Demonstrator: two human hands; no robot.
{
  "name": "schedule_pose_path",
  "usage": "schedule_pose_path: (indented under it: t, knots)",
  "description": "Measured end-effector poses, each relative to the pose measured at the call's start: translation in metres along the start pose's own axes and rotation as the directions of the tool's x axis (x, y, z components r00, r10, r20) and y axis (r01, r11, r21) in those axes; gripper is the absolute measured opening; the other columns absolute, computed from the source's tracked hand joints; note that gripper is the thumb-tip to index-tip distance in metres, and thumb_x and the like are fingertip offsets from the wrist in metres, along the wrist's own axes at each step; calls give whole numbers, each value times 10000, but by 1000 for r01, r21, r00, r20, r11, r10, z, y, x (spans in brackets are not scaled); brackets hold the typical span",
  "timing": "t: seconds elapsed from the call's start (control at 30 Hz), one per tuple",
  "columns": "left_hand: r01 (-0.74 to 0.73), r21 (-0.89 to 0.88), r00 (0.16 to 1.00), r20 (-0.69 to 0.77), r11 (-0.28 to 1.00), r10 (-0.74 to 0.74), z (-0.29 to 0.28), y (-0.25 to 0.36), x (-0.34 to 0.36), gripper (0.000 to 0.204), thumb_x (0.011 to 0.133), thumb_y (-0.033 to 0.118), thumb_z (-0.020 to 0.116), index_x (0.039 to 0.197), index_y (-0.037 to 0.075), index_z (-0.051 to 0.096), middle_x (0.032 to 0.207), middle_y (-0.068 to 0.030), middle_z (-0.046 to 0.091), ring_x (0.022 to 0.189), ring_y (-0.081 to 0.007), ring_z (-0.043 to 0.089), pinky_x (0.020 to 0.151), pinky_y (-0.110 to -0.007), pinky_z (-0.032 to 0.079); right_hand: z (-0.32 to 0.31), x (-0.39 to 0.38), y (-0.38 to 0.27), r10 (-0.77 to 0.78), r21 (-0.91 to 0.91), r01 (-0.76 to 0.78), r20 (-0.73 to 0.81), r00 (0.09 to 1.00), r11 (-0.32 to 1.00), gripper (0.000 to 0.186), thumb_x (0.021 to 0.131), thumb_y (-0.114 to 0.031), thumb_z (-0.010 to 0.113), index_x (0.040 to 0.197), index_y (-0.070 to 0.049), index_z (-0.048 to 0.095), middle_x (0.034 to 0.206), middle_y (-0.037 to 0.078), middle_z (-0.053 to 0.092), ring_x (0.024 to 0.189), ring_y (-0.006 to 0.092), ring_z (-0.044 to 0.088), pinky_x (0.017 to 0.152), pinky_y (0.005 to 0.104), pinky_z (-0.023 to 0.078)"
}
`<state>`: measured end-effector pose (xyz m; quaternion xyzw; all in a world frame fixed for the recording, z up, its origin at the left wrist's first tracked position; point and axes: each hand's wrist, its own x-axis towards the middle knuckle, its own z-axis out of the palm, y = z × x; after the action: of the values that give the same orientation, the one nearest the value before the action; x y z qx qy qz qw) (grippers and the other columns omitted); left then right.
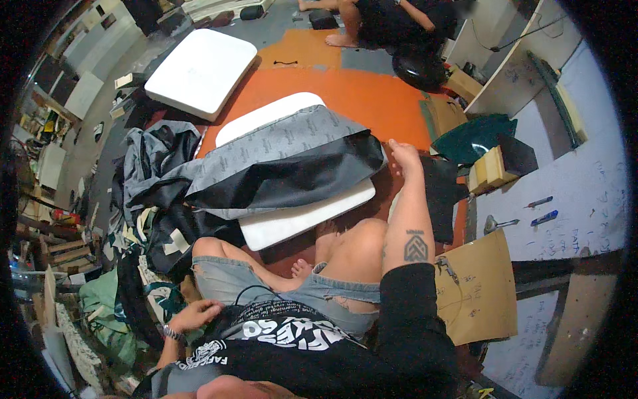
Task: The person fits a black fabric cover over a white foam seat cushion, smoothing the material and tucking the edges. They then use a staple gun to secure the fabric to the underside of the cushion.
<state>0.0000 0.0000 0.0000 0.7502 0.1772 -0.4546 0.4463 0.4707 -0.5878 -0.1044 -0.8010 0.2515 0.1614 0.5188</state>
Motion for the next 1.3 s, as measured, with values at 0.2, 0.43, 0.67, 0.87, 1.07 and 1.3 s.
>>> schedule_pose_path:
  t: [0.2,0.43,0.67,0.87,1.07,1.3]
  knots:
    - [-61,-82,986,-161,995,47,44,-24,-37,924,855,432,903,1566,32,469,1419,-162,632,1251,-243,623,1070,-361,504,70,-30,-63,11,-411,89,235,972,907,560,994,-534,673,1406,-156,649,1318,35,657,765,202,547,850,497,525]
    - [-117,-162,969,-233,980,77,66,-30,-50,952,867,403,896,1579,-14,422,1402,-174,647,1257,-219,632,1084,-352,499,122,-62,-114,-263,-473,447,404,876,759,663,980,-547,682,1499,-144,590,1225,62,706,936,258,666,744,474,570]
    - [-152,-41,978,-153,988,144,52,-26,-52,839,879,370,888,1530,-11,520,1376,-148,687,1222,-213,664,1052,-355,526,113,-106,-118,-259,-443,440,411,874,782,660,955,-487,729,1462,-77,627,1101,160,736,835,241,680,734,457,573]
    - [-305,139,865,-374,942,335,-19,-1,51,523,1015,366,716,1359,-24,655,1198,-144,763,1030,-232,738,927,-353,569,102,-116,-121,-389,-232,453,276,879,860,563,971,-440,728,1379,-53,691,1154,189,742,906,256,712,806,429,583]
    - [-206,601,571,-567,772,594,-56,52,241,481,889,250,803,1316,55,695,1402,-203,635,1314,-413,593,1067,-490,509,95,-136,-121,-508,-206,614,396,764,762,605,1004,-397,718,1444,7,617,1347,219,697,1200,277,677,1032,385,528]
    - [93,790,604,-528,605,597,-86,73,323,422,886,79,677,1273,228,757,1383,-160,676,1328,-366,608,1032,-548,521,69,-144,-132,-672,-54,695,209,710,717,568,986,-354,749,1394,28,647,1326,233,713,1167,308,717,975,405,572]
